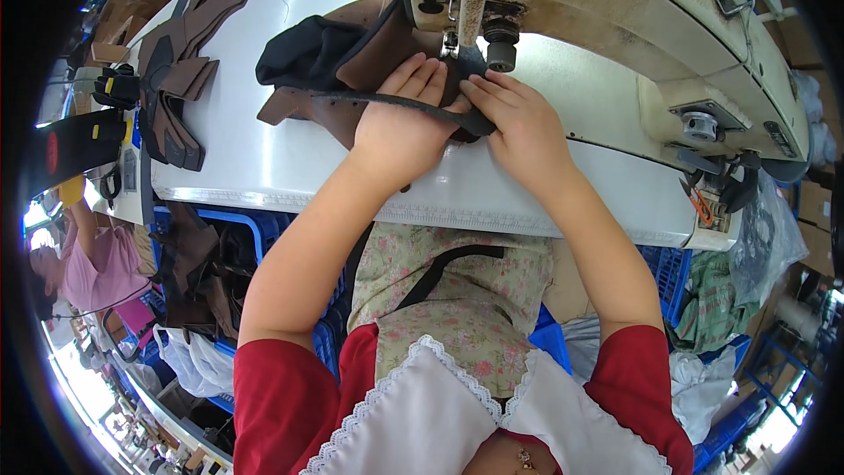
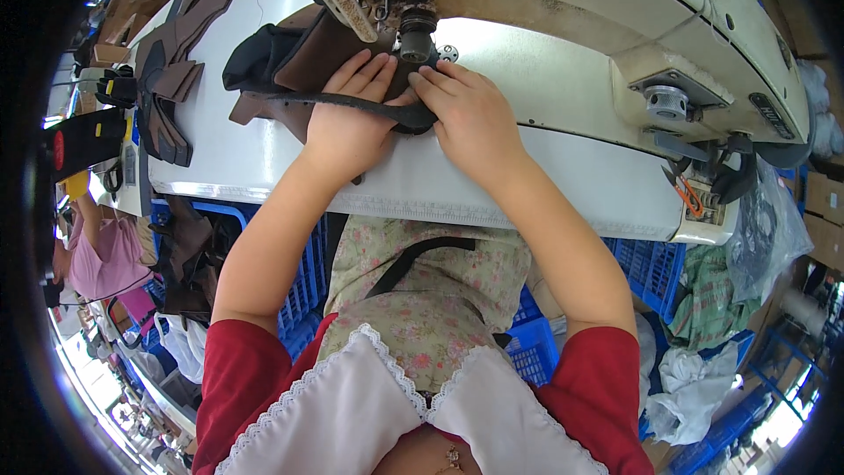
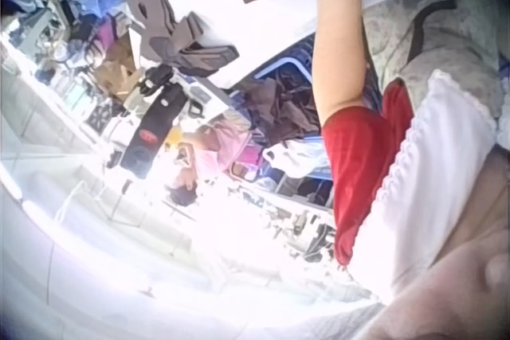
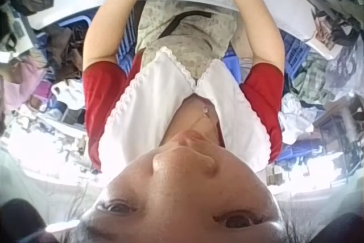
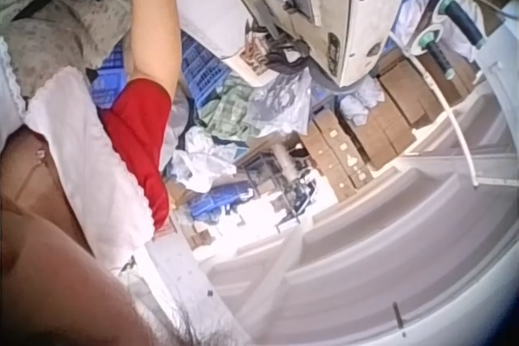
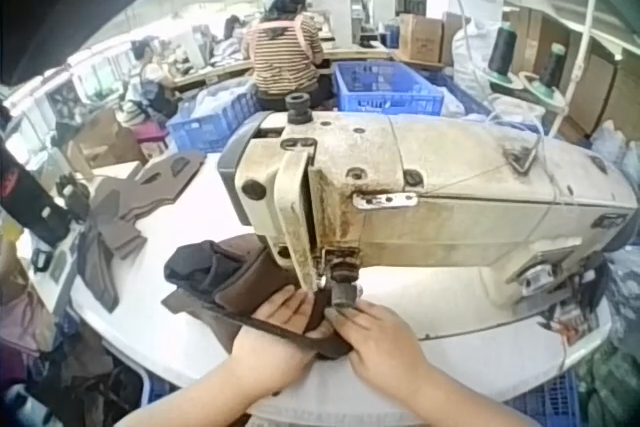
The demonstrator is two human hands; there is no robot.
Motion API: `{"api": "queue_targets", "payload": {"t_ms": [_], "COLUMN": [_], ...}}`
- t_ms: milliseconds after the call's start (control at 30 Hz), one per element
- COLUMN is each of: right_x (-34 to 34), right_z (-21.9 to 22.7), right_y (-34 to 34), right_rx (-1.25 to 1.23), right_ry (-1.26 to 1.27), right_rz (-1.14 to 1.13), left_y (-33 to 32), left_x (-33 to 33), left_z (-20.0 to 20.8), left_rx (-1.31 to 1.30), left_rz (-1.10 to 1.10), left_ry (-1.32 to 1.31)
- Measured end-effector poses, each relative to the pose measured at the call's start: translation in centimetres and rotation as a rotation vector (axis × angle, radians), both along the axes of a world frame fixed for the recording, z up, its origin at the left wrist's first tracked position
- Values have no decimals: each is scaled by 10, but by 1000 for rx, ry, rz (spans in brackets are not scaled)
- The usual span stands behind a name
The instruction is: Stitching leather shoe components together using an industrial sewing machine.
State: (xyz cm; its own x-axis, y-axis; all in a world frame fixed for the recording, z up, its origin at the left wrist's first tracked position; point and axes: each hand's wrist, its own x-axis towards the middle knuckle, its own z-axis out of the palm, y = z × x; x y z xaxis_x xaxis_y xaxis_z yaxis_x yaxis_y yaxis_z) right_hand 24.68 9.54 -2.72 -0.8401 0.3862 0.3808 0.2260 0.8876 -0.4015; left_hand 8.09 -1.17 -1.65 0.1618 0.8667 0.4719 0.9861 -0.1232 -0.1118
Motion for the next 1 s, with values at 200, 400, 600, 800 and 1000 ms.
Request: {"api": "queue_targets", "payload": {"t_ms": [200,400,600,800,1000], "right_x": [-7,-13,-11,-11,-12], "right_z": [-1,-2,-4,-5,-8], "right_y": [-11,-21,-18,-15,-16], "right_rx": [1,-15,-149,-189,-162], "right_ry": [25,56,144,167,178], "right_rz": [-45,-79,-94,-88,-102], "left_y": [1,0,-3,0,1], "left_x": [-21,-32,-13,-27,-32], "left_z": [3,1,1,0,2], "left_rx": [-95,-77,-70,-83,-71], "left_rz": [-86,-123,9,-62,-110], "left_ry": [0,-25,-15,-202,-251]}}
